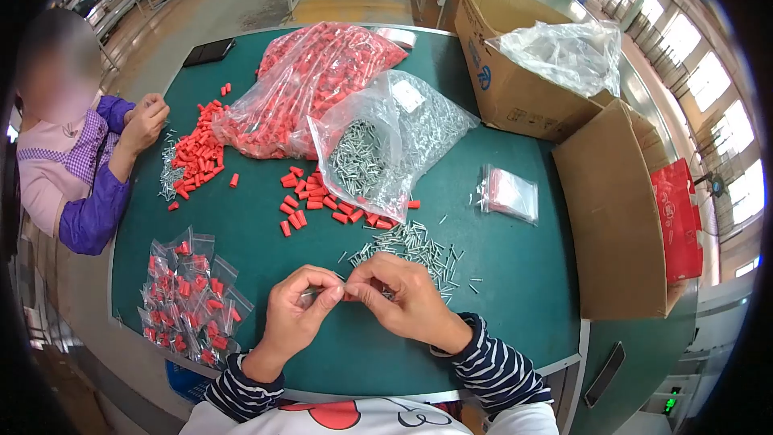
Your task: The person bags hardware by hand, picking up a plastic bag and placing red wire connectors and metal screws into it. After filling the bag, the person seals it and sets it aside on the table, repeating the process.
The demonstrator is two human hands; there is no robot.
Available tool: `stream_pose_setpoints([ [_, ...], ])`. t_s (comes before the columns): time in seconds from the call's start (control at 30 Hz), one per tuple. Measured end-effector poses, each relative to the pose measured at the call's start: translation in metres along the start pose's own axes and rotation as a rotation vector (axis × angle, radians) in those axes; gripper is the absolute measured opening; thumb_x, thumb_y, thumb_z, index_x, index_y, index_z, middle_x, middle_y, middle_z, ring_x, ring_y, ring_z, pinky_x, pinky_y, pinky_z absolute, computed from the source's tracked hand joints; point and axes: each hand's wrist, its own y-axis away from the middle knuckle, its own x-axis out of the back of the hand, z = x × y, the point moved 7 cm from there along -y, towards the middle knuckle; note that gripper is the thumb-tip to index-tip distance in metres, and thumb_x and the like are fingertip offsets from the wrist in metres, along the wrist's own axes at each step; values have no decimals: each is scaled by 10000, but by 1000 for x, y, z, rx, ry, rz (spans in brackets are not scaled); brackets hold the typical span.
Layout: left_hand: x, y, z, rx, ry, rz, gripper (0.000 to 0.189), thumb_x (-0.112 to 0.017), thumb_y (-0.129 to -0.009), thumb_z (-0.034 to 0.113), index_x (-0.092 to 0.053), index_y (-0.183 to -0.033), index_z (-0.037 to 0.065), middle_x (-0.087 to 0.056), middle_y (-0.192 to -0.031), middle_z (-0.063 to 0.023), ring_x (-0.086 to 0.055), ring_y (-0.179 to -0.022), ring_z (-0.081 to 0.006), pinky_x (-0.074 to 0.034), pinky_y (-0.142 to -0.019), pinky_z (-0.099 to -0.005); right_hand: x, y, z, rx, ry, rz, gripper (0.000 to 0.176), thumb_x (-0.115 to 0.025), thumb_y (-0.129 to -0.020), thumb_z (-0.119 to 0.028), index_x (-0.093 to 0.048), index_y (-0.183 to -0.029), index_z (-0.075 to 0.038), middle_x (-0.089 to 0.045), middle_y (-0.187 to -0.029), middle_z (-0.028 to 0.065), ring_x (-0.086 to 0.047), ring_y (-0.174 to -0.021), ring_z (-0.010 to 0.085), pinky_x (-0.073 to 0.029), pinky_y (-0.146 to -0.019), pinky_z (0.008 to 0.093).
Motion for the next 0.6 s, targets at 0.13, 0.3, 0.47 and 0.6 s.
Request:
stream_pose_setpoints([
  [0.13, 6, 2, -27, 363, 422, 102, 184, -595, -970, 131, -607, -1110, 13, -654, -1003, -54, -578, -796, -57, -418, -574, -182, 9, -11, 12, -156, -188, 163, 89, -659, -904, -58, -644, -939, 23, -677, -802, 70, -658, -699, 129, -512, -619, 257],
  [0.3, -5, 3, -29, 395, 591, 84, 313, -501, -999, 156, -518, -1266, -8, -614, -1168, -103, -602, -1039, -149, -489, -831, -271, -14, -32, -56, 154, -172, 118, 140, -679, -870, -23, -636, -988, 38, -683, -877, 103, -663, -777, 165, -514, -652, 263],
  [0.47, 8, 3, 4, -55, 328, 184, 399, -362, -1058, 217, -361, -1393, 0, -548, -1309, -177, -580, -1171, -247, -482, -970, -368, -12, -32, -43, 193, 59, 7, 268, -712, -832, -19, -638, -1088, 16, -656, -1010, 120, -641, -829, 185, -503, -667, 288],
  [0.6, -3, 11, 26, -222, 248, 50, 399, -295, -1074, 197, -338, -1416, -5, -535, -1346, -215, -564, -1205, -267, -453, -1007, -392, -39, -16, -18, -56, -75, -177, 254, -727, -836, -70, -649, -1070, -7, -656, -946, 86, -631, -804, 166, -482, -662, 284],
])
